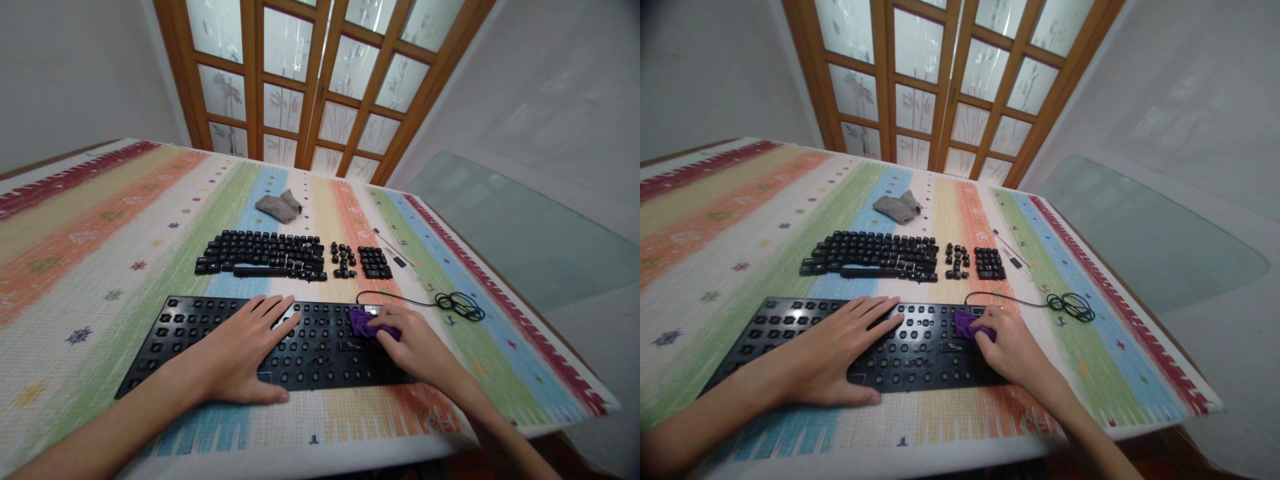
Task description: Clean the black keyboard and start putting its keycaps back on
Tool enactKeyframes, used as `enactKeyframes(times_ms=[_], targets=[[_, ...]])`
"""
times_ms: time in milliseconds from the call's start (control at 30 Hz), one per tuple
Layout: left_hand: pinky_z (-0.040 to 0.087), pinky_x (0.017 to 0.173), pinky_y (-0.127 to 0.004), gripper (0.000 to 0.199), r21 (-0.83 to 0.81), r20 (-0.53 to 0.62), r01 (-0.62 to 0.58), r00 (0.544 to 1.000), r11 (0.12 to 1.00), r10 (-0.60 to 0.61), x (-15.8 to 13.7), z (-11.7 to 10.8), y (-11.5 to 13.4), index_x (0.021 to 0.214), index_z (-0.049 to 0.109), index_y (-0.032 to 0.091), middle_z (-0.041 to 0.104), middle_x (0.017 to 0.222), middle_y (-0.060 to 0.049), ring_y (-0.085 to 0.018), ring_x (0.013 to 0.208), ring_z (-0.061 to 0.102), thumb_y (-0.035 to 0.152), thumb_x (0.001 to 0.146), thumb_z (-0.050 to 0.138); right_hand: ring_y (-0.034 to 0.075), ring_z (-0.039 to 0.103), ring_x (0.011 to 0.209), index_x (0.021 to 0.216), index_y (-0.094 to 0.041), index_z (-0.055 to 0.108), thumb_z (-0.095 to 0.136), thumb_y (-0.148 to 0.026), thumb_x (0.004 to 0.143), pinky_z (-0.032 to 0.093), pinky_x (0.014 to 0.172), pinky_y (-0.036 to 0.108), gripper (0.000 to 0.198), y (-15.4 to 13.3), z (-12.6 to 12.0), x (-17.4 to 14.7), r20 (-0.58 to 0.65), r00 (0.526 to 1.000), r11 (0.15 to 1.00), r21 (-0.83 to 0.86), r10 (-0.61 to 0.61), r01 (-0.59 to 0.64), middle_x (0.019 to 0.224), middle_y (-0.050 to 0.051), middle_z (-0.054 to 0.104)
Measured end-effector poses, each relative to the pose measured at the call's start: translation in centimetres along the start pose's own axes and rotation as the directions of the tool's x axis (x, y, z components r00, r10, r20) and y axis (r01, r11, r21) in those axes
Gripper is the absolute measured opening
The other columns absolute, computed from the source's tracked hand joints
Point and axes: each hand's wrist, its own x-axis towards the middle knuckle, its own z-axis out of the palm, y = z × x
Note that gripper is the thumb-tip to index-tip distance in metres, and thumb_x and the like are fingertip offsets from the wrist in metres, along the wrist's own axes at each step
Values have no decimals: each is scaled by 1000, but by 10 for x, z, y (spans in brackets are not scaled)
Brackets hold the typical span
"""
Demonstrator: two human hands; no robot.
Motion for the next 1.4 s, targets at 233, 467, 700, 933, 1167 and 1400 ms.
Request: enactKeyframes(times_ms=[233,467,700,933,1167,1400], targets=[[23,118,-59,102,3,-4,1,1000,1000,-1,-1,4,-2,152,36,16,21,162,-21,-43,146,27,73,73,64,20,61,74,82,-17,72,47,-14,84,47,71,33,25,-12,14,-3,-69,994,993,-94,-84,77,80,7,65],[24,117,-59,102,16,0,10,1000,1000,-10,0,2,-1,152,37,16,22,162,-21,-43,145,29,72,71,65,19,57,71,78,-15,67,48,-17,88,41,64,31,22,-31,25,-1,-62,989,956,-273,-131,109,81,8,61],[24,117,-60,101,11,25,16,1000,1000,-17,0,-2,1,152,36,16,22,161,-21,-43,145,28,71,72,66,19,59,73,83,-16,70,50,-18,86,41,67,31,20,-27,20,1,-18,998,956,-291,-55,47,81,7,63],[22,118,-58,101,26,10,10,1000,1000,-10,-1,1,0,152,36,16,22,162,-20,-42,146,27,72,73,65,22,62,81,94,-20,75,51,-18,86,45,74,33,25,-21,13,-2,27,999,960,-279,33,-24,89,7,68],[22,118,-58,102,37,30,14,999,999,-15,-1,1,0,153,34,16,20,162,-21,-42,146,26,74,74,63,23,65,84,97,-24,78,51,-19,86,47,75,34,29,-20,10,-1,43,994,958,-273,105,-90,95,7,71],[21,118,-58,102,35,36,13,999,999,-15,-1,-1,1,154,33,16,19,162,-21,-42,147,24,74,75,61,23,67,83,97,-25,79,51,-20,86,49,76,35,30,-16,10,-4,21,997,959,-275,80,-71,96,7,72]])
